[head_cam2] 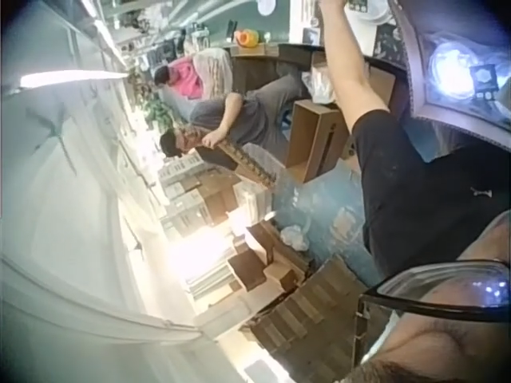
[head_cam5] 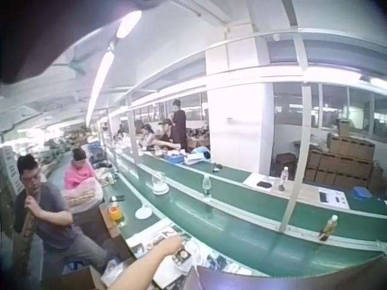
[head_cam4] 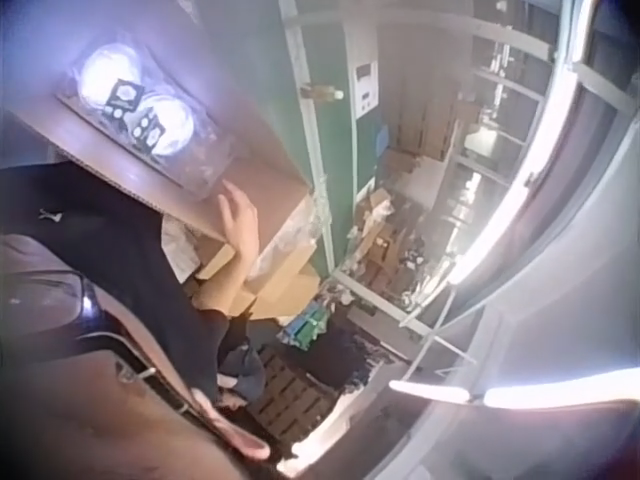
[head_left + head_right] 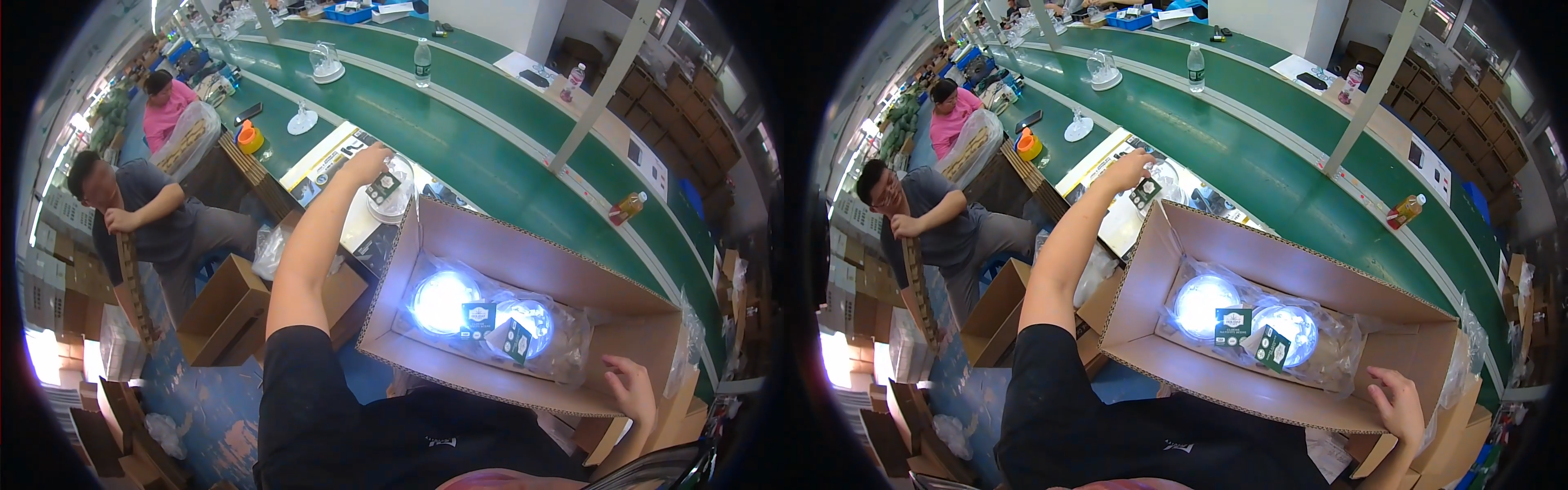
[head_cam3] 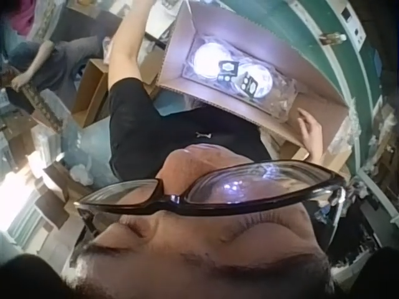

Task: Packaging glowing dome-shaped lamps into cardboard boxes.

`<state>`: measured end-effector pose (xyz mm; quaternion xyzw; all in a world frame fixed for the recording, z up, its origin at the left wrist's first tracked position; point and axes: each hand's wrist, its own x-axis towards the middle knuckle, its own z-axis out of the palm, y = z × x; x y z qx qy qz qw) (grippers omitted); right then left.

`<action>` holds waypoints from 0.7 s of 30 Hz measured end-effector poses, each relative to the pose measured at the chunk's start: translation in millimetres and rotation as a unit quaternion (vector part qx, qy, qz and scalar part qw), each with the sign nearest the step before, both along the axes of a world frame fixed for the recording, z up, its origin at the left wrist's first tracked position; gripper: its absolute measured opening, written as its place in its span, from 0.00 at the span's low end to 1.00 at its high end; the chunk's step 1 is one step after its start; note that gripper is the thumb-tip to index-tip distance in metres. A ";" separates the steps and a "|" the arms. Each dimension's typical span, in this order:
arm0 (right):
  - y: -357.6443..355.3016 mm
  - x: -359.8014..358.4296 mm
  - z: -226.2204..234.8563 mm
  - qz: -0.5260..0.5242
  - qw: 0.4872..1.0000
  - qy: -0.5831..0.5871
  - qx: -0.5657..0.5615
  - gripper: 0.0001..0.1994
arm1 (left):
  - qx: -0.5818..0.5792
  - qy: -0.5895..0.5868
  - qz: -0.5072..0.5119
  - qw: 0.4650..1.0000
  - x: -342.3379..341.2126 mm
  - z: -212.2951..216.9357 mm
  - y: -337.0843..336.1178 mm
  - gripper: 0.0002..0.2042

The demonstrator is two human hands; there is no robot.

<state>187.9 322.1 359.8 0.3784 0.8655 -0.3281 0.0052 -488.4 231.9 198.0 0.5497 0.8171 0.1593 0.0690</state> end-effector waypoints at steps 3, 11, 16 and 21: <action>-2.5 -0.9 -2.3 -0.004 1.000 0.012 -0.005 0.16 | 0.011 0.031 0.013 0.999 9.4 -1.0 -8.0 0.13; -22.9 -0.6 19.4 0.002 0.973 0.170 0.154 0.14 | 0.180 0.108 0.021 0.977 33.6 159.5 -42.9 0.07; -69.0 -54.0 36.7 0.020 0.917 0.390 0.076 0.18 | 0.295 0.265 -0.025 0.918 118.5 321.0 -82.1 0.07; -93.9 -115.1 39.2 0.073 0.834 0.519 -0.172 0.34 | 0.329 0.268 -0.080 0.902 215.7 419.6 -94.5 0.09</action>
